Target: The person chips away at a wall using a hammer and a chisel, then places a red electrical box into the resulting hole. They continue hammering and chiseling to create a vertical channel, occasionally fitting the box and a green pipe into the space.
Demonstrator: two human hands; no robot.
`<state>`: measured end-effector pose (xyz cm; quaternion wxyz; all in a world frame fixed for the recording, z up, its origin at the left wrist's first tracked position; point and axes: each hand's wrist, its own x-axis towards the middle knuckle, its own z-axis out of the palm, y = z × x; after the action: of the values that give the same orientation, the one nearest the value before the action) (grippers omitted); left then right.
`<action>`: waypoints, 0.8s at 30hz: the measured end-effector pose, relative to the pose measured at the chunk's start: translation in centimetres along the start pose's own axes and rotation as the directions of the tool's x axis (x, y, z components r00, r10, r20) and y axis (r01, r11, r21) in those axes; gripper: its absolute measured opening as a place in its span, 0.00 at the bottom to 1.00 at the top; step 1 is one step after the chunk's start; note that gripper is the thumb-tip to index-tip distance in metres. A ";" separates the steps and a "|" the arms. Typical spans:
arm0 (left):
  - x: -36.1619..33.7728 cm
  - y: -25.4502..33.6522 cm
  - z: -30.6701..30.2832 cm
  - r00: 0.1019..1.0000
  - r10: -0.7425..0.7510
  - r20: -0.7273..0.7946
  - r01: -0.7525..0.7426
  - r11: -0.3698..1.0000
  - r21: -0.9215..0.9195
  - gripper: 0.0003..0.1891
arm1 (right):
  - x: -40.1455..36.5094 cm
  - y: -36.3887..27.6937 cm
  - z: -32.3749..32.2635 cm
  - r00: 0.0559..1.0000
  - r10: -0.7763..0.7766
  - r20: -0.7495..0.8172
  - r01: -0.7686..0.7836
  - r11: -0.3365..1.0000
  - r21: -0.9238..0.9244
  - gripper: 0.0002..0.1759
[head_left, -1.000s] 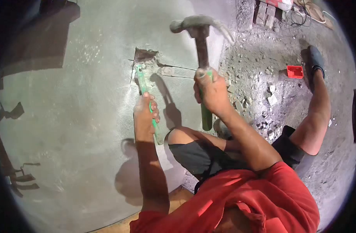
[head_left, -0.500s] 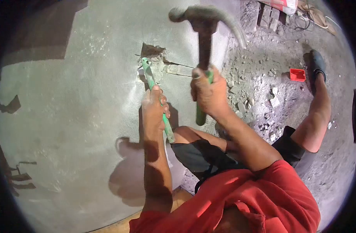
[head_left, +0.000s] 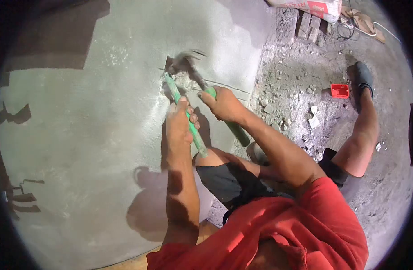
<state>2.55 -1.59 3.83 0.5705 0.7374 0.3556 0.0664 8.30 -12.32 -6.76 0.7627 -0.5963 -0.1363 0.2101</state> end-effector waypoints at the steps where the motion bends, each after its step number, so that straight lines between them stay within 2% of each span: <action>1: 0.2 -0.4 -0.2 1.000 0.005 0.010 -0.005 1.000 0.010 0.12 | 0.1 -0.1 -0.9 1.000 0.028 -0.002 -0.028 1.000 -0.010 0.25; 3: 0.4 -2.0 -0.8 0.999 0.044 0.003 -0.044 0.999 0.008 0.12 | -0.4 0.0 -2.5 0.998 0.056 -0.012 -0.056 0.998 -0.032 0.25; 4: -1.2 -2.8 -0.9 0.999 0.038 -0.003 -0.038 0.999 -0.003 0.12 | -1.1 0.2 -2.7 0.995 0.034 -0.089 -0.030 0.999 0.045 0.24; 5: -3.3 -3.9 -0.9 1.000 -0.021 0.016 0.020 0.997 0.070 0.13 | -1.7 0.3 -2.9 0.986 0.015 -0.165 0.005 0.993 0.119 0.24; 6: -4.6 -4.7 -0.9 0.996 -0.082 0.028 0.076 0.986 0.149 0.14 | -2.3 0.0 -3.3 0.988 0.016 -0.155 0.002 0.993 0.116 0.24; 9: -5.5 -5.5 -1.1 0.993 -0.082 0.081 0.068 0.985 0.158 0.17 | -4.4 -0.3 -4.9 0.976 0.177 -0.123 -0.109 0.896 0.430 0.20; 10: -5.4 -5.2 -1.0 0.993 -0.080 0.082 0.066 0.985 0.160 0.17 | -4.8 0.3 -5.4 0.977 0.176 -0.124 -0.106 0.896 0.432 0.20; 12: -4.7 -4.1 -0.7 0.995 0.042 0.086 -0.064 0.961 0.267 0.20 | -5.5 1.1 -6.1 0.973 0.175 -0.151 -0.095 0.899 0.428 0.21; 16: -4.3 -3.2 -0.5 0.989 0.090 0.118 -0.131 0.901 0.414 0.23 | -6.1 1.4 -6.9 0.965 0.185 -0.186 -0.091 0.902 0.423 0.23; 18: -4.0 -3.2 -0.7 0.987 0.148 0.057 -0.158 0.940 0.303 0.24 | -6.2 1.2 -7.2 0.960 0.196 -0.200 -0.091 0.893 0.441 0.23; 20: -2.6 -3.6 -1.7 0.984 0.176 0.018 -0.172 0.928 0.332 0.25 | -6.1 1.0 -7.2 0.958 0.204 -0.203 -0.090 0.882 0.462 0.23; 22: -0.6 -4.7 -3.3 0.975 0.196 -0.102 -0.155 0.937 0.314 0.24 | -6.1 1.1 -7.2 0.962 0.180 -0.203 -0.050 0.852 0.521 0.23; 23: 0.1 -5.4 -3.9 0.975 0.195 -0.102 -0.154 0.936 0.318 0.24 | -6.1 1.1 -7.2 0.966 0.164 -0.200 -0.037 0.853 0.521 0.23; 24: 0.5 -5.6 -4.1 0.962 0.246 -0.117 -0.177 0.892 0.417 0.24 | -6.1 1.1 -7.2 0.966 0.167 -0.199 -0.039 0.852 0.523 0.23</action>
<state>-1.68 2.45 0.05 0.3639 0.8651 0.3255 0.1151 6.05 -21.20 -9.37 0.8923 -0.3981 0.0490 0.2071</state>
